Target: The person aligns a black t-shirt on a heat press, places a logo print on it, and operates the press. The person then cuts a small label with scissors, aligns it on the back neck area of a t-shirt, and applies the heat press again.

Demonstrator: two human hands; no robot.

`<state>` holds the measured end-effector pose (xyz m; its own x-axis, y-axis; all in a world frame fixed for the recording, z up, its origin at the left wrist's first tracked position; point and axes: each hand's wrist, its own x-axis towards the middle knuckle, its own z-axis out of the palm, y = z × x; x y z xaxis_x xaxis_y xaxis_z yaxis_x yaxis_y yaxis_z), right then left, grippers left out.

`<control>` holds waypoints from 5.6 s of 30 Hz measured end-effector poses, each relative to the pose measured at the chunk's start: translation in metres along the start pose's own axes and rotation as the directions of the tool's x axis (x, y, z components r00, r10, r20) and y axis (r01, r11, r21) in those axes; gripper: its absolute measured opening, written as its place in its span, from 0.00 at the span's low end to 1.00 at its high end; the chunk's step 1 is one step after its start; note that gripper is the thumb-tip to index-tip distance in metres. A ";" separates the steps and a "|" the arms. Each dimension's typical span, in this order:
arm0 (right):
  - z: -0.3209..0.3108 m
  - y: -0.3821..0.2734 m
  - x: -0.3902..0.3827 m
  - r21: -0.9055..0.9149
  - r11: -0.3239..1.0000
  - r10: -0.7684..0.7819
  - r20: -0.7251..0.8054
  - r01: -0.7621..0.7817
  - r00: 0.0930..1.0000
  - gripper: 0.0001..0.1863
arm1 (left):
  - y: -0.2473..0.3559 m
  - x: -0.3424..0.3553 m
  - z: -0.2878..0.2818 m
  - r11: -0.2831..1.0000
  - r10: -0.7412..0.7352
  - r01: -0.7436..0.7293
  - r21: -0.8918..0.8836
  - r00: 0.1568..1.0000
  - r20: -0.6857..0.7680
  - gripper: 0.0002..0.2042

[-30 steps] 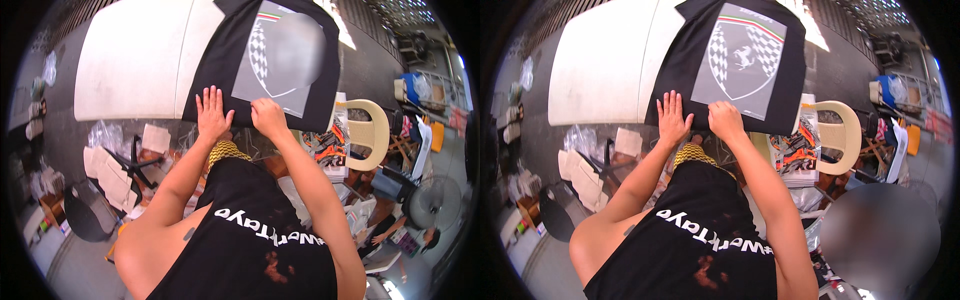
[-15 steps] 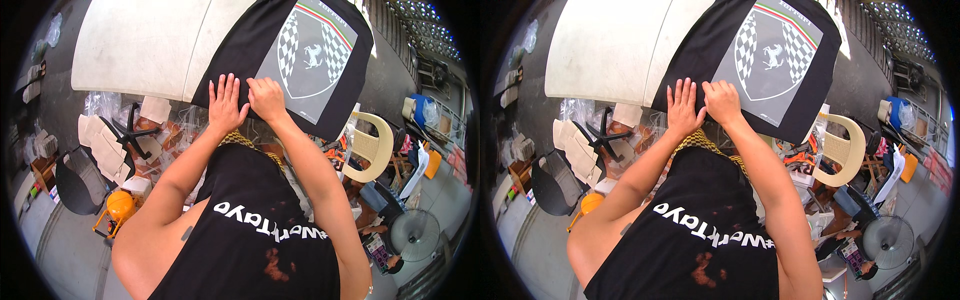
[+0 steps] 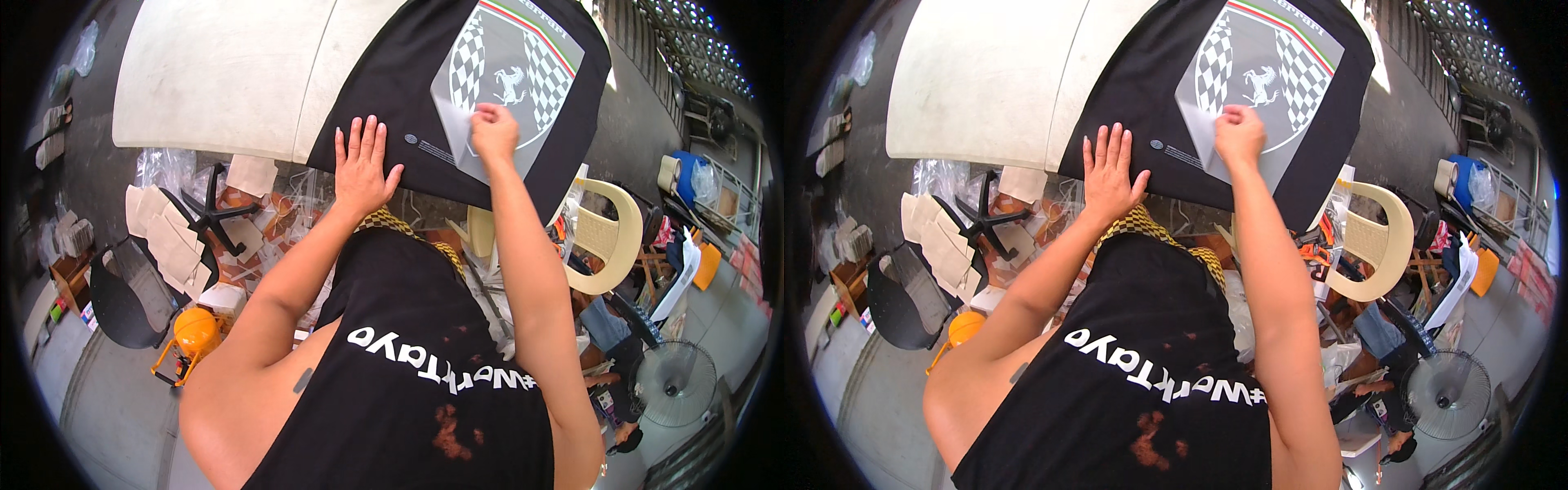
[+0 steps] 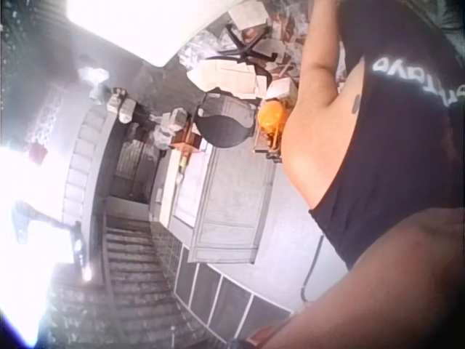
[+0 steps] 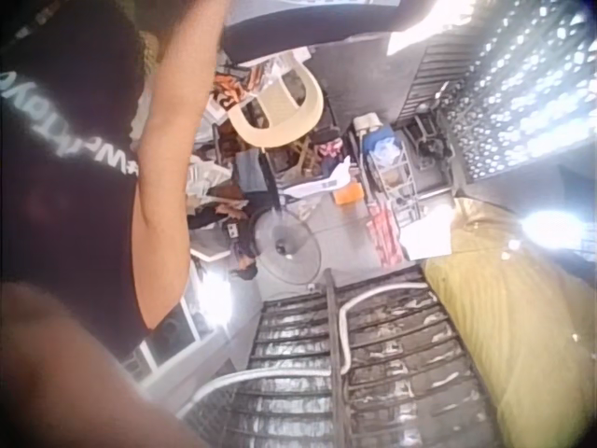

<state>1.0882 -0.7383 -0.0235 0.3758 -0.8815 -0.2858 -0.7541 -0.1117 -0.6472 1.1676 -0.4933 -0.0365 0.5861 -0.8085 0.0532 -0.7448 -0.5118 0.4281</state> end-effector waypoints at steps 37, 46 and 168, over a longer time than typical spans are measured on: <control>-0.496 0.324 -0.029 0.467 0.865 0.493 -0.719 -0.185 0.490 0.14 | 0.009 0.113 -0.009 0.968 0.237 -0.245 0.057 0.964 0.122 0.28; -0.185 0.350 -0.503 0.963 0.161 0.973 -0.192 0.217 0.130 0.19 | 0.149 0.243 0.058 0.651 0.752 -0.759 -0.009 0.644 0.144 0.30; 0.292 -0.323 -1.135 0.918 0.388 0.113 -0.138 -0.084 -0.984 0.22 | 0.217 -0.785 -0.230 0.243 -0.754 -0.142 -0.959 -0.650 -0.095 0.19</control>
<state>1.0626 0.4320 0.3038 -0.5291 0.7917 0.3055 0.1702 0.4517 -0.8758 0.6198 0.0970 0.2225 0.2102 0.9391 -0.2719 0.0413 0.2694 0.9622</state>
